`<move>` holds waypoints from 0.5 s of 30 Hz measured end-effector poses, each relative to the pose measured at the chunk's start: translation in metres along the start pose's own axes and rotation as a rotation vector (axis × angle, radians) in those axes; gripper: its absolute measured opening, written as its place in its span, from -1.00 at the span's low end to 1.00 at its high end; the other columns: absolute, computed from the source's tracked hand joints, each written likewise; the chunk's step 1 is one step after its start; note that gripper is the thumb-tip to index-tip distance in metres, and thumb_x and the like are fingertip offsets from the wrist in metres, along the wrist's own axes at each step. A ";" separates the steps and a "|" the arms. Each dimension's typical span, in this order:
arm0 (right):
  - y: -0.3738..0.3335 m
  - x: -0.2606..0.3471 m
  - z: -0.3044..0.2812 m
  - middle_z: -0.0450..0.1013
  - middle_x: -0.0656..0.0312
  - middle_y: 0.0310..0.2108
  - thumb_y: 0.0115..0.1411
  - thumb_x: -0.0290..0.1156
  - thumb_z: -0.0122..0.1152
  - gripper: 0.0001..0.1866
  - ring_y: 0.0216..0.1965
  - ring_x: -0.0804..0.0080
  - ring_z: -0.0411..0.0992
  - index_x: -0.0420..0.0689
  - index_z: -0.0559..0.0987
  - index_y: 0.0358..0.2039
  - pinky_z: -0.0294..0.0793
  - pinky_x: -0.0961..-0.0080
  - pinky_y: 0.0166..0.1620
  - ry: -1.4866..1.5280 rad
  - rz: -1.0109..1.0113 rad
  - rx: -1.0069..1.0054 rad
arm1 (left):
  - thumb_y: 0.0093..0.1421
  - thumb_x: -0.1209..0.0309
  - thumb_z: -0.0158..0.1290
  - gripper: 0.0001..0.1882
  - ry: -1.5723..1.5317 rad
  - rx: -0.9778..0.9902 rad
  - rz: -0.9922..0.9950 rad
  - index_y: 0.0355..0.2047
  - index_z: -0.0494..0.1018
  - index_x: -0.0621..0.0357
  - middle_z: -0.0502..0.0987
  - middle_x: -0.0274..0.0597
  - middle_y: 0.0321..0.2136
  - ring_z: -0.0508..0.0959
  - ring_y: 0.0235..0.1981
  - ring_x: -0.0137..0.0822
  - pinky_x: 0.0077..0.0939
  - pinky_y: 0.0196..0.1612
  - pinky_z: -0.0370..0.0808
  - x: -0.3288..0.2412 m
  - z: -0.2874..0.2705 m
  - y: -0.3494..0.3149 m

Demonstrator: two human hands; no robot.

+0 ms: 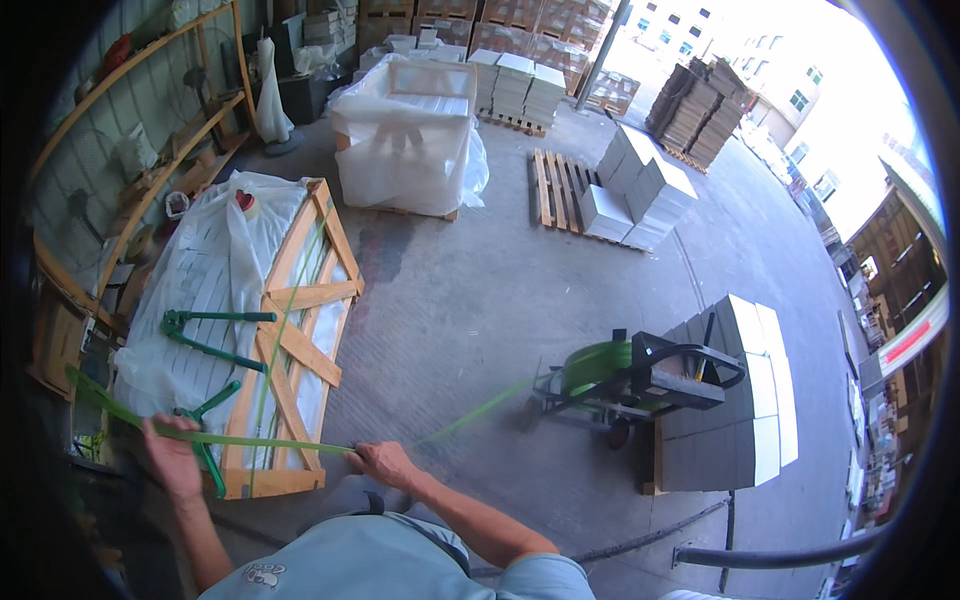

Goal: The person secures a plastic-wrapped pallet using green strapping bands and a manual tensioning tool. They position the bands, thread them through the tensioner, crank to tighten, and cut the excess strap, repeating the process on multiple sides of the pallet.

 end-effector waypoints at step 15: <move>0.106 0.002 -0.042 0.46 0.01 -0.24 0.28 -0.13 0.01 -0.65 -0.17 0.01 0.43 -0.16 0.52 -0.16 0.45 0.23 -0.12 0.075 0.092 -0.161 | 0.41 0.11 -0.33 -0.56 -0.057 0.166 -0.152 -0.56 0.21 0.06 0.30 -0.26 -0.75 0.36 -0.74 -0.29 -0.29 -0.56 0.41 0.060 0.055 0.151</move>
Point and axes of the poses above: each hand's wrist, its own y-axis towards the middle knuckle, its own z-axis out of the palm, x = y × z, the point moved 7 cm from there along y, towards the middle knuckle
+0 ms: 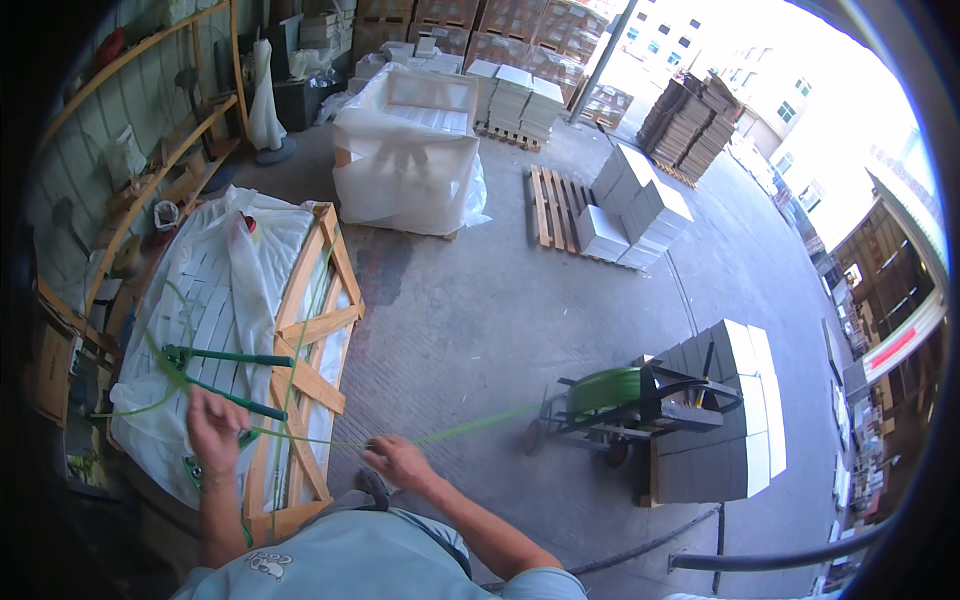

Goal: The person secures a plastic-wrapped pallet using green strapping bands and a manual tensioning tool. They position the bands, thread them through the tensioner, crank to tighten, and cut the excess strap, repeating the process on multiple sides of the pallet.

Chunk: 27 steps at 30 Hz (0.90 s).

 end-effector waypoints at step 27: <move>0.150 -0.115 -0.055 0.49 -0.10 -0.34 0.31 -0.01 -0.11 -0.53 -0.25 -0.09 0.45 -0.19 0.53 -0.27 0.42 0.12 -0.17 0.053 -0.006 0.572 | 0.38 0.07 -0.20 -0.58 -0.023 -0.500 0.323 -0.61 0.18 -0.07 0.04 -0.52 -0.82 -0.02 -0.85 -0.58 -0.64 -0.67 0.07 -0.046 -0.009 0.143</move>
Point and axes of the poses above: each hand's wrist, its own y-axis towards the middle knuckle, its own z-axis out of the palm, x = y × z, the point moved 7 cm from there along y, towards the middle knuckle
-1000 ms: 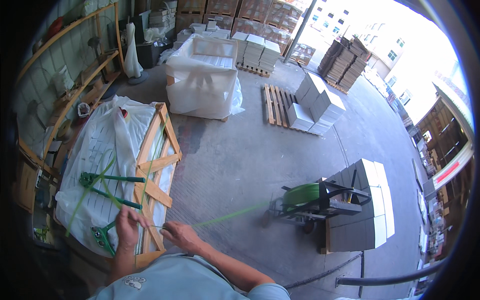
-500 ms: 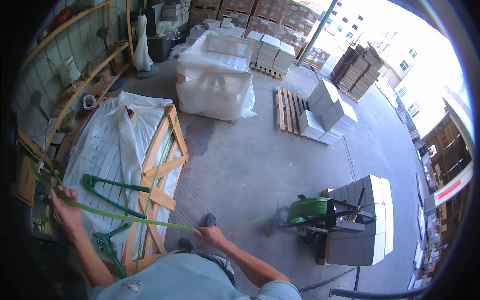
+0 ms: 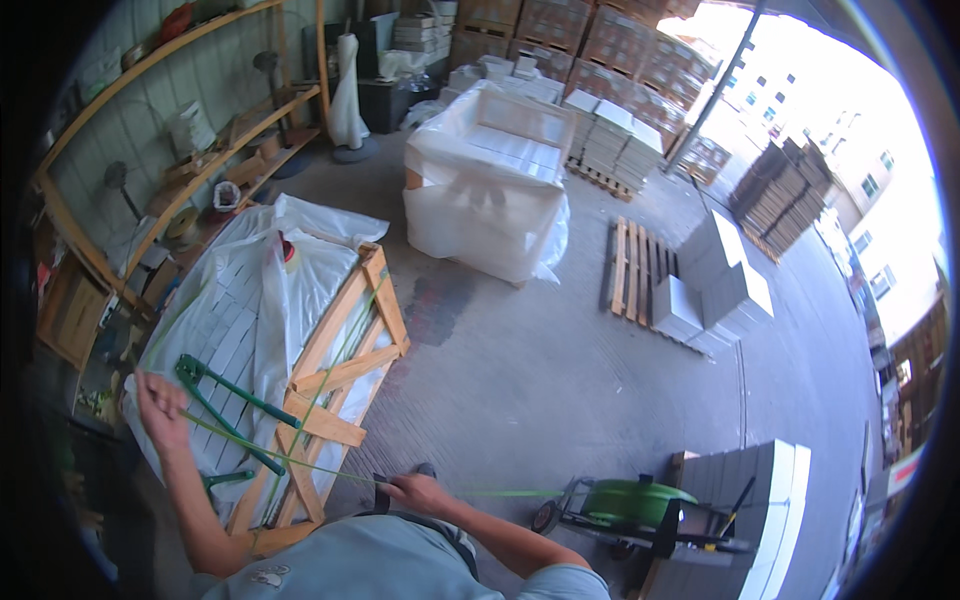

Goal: The person secures a plastic-wrapped pallet using green strapping bands and a manual tensioning tool. They position the bands, thread them through the tensioner, crank to tighten, and cut the excess strap, repeating the process on multiple sides of the pallet.

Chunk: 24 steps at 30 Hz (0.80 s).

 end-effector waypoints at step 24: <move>0.092 0.202 -0.067 0.45 -0.07 -0.54 0.29 -0.02 0.01 -0.51 -0.50 0.04 0.41 -0.29 0.55 -0.36 0.41 0.27 -0.34 0.205 -0.262 0.007 | 0.37 0.04 -0.25 -0.56 0.029 0.092 -0.354 -0.56 0.25 0.02 0.15 -0.34 -0.81 0.22 -0.80 -0.34 -0.34 -0.61 0.33 0.111 0.066 -0.069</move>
Point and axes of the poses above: each hand's wrist, its own y-axis towards the middle knuckle, its own z-axis out of the palm, x = y × z, the point moved 7 cm from there along y, towards the middle knuckle
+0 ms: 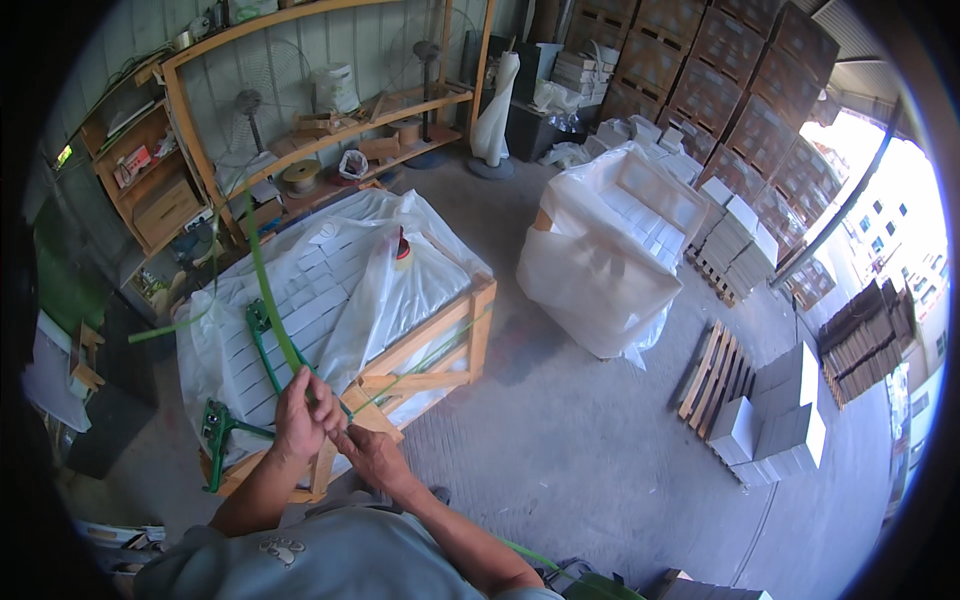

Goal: The person secures a plastic-wrapped pallet using green strapping bands and a manual tensioning tool. They position the bands, thread them through the tensioner, crank to tighten, and cut the excess strap, repeating the process on multiple sides of the pallet.

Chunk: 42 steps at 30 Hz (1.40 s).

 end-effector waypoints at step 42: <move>0.137 0.084 -0.004 0.46 0.08 -0.48 0.14 -0.25 0.24 -0.73 -0.43 0.32 0.41 -0.22 0.55 -0.31 0.40 0.41 -0.29 -0.332 -0.155 0.124 | 0.14 0.31 0.03 -0.76 2.041 -1.942 0.213 -0.27 0.47 0.22 0.55 -0.05 -0.31 0.56 -0.29 -0.04 -0.10 -0.24 0.46 -0.397 -0.674 -0.355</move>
Point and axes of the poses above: each hand's wrist, its own y-axis towards the middle knuckle, its own z-axis out of the palm, x = y × z, the point moved 7 cm from there along y, towards the middle knuckle
